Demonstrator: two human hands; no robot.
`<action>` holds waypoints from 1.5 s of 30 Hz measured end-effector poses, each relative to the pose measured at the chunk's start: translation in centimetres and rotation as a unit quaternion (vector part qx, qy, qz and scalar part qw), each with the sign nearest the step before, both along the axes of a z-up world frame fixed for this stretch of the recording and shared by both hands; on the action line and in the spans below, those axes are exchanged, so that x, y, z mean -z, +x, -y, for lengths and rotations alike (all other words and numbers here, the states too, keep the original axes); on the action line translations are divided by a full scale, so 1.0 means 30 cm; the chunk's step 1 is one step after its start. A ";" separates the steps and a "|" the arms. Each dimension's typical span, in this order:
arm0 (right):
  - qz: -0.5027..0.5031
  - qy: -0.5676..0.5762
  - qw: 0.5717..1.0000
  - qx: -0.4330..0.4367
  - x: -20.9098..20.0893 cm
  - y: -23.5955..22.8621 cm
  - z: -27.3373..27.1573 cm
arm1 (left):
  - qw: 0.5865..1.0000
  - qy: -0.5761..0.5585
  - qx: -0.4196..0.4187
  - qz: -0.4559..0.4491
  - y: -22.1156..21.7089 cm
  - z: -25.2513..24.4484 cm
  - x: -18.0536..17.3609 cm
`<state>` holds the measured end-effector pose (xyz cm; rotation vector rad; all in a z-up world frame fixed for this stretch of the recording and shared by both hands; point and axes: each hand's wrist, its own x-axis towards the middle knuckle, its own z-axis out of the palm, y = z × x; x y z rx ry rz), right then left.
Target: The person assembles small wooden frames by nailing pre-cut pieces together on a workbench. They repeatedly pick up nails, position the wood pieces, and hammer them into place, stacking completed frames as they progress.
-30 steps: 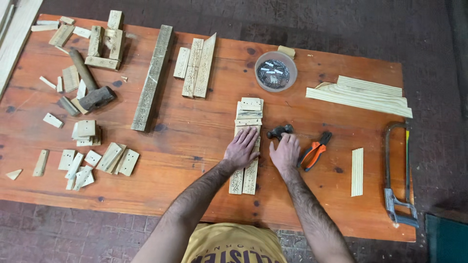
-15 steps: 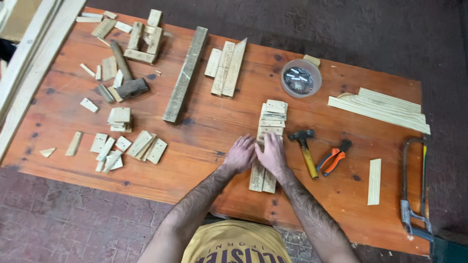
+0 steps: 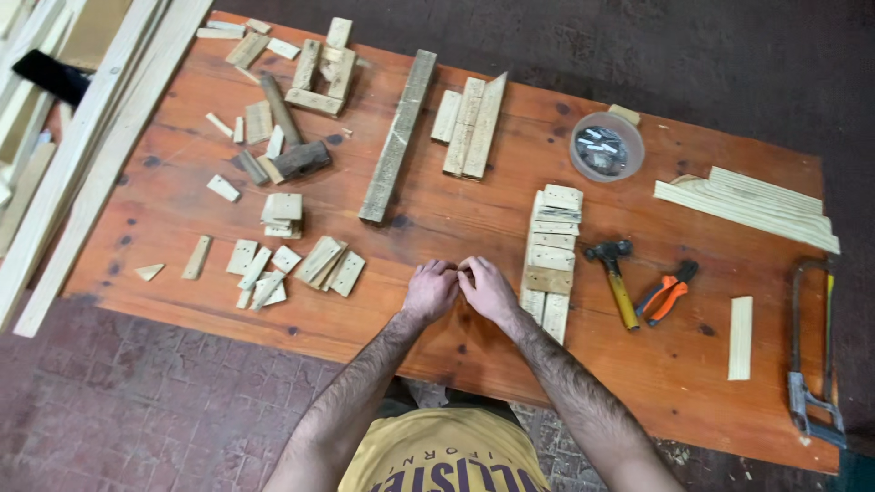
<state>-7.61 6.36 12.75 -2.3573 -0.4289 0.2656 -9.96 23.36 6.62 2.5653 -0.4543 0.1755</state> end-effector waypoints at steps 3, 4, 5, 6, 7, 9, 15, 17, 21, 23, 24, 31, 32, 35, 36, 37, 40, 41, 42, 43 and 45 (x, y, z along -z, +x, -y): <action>-0.011 -0.011 1.000 -0.017 0.015 -0.008 -0.083 | 0.999 -0.004 -0.027 -0.017 -0.031 -0.103 -0.030; -0.014 -0.008 1.000 -0.021 0.022 -0.010 -0.111 | 0.999 -0.001 -0.028 -0.030 -0.040 -0.137 -0.031; -0.015 -0.005 1.000 -0.025 0.030 -0.006 -0.143 | 0.999 0.002 -0.030 -0.041 -0.043 -0.176 -0.033; -0.015 -0.003 0.999 -0.035 0.030 -0.003 -0.178 | 0.998 0.003 -0.040 -0.041 -0.052 -0.214 -0.052; -0.020 0.001 0.999 -0.039 0.030 -0.005 -0.205 | 0.998 -0.008 -0.048 -0.049 -0.064 -0.243 -0.070; -0.025 0.004 0.998 -0.050 0.036 -0.007 -0.260 | 0.996 -0.020 -0.064 -0.059 -0.081 -0.302 -0.062; -0.037 0.023 0.997 -0.068 0.079 -0.006 -0.431 | 0.990 -0.039 -0.124 -0.057 -0.135 -0.466 -0.014; -0.045 0.041 0.995 -0.080 0.084 -0.003 -0.487 | 0.987 -0.045 -0.139 -0.071 -0.154 -0.516 -0.003; -0.039 0.039 0.993 -0.107 0.093 -0.004 -0.580 | 0.982 -0.086 -0.156 -0.059 -0.192 -0.616 -0.042; -0.033 0.032 0.993 -0.110 0.096 -0.005 -0.623 | 0.977 -0.092 -0.186 -0.044 -0.207 -0.663 -0.027; -0.033 0.032 0.992 -0.115 0.100 -0.001 -0.646 | 0.976 -0.092 -0.191 -0.043 -0.212 -0.692 -0.042; -0.033 0.022 0.990 -0.134 0.098 -0.001 -0.788 | 0.961 -0.106 -0.256 -0.009 -0.256 -0.842 -0.033; -0.025 0.029 0.989 -0.140 0.104 0.000 -0.807 | 0.956 -0.118 -0.267 -0.009 -0.262 -0.861 -0.029; -0.021 0.029 0.988 -0.148 0.077 -0.004 -0.875 | 0.947 -0.116 -0.299 0.011 -0.278 -0.931 -0.028; -0.020 0.029 0.988 -0.151 0.075 -0.005 -0.898 | 0.946 -0.115 -0.302 0.013 -0.290 -0.951 -0.047; 0.006 0.025 0.987 -0.162 0.073 -0.003 -0.922 | 0.938 -0.119 -0.324 0.013 -0.297 -0.972 -0.066; 0.049 0.015 0.981 -0.188 -0.001 -0.003 -1.004 | 0.920 -0.122 -0.371 0.013 -0.322 -1.037 -0.078; 0.062 0.009 0.978 -0.201 -0.035 -0.007 -1.032 | 0.911 -0.122 -0.394 0.009 -0.335 -1.059 -0.074; 0.063 0.011 0.977 -0.204 -0.023 0.007 -1.066 | 0.909 -0.121 -0.398 0.010 -0.330 -1.084 -0.062; 0.096 -0.009 0.966 -0.238 -0.009 0.014 -1.094 | 0.899 -0.116 -0.421 -0.017 -0.331 -1.104 -0.046; 0.128 -0.030 0.953 -0.273 0.024 0.029 -1.153 | 0.887 -0.112 -0.446 -0.045 -0.328 -1.132 -0.024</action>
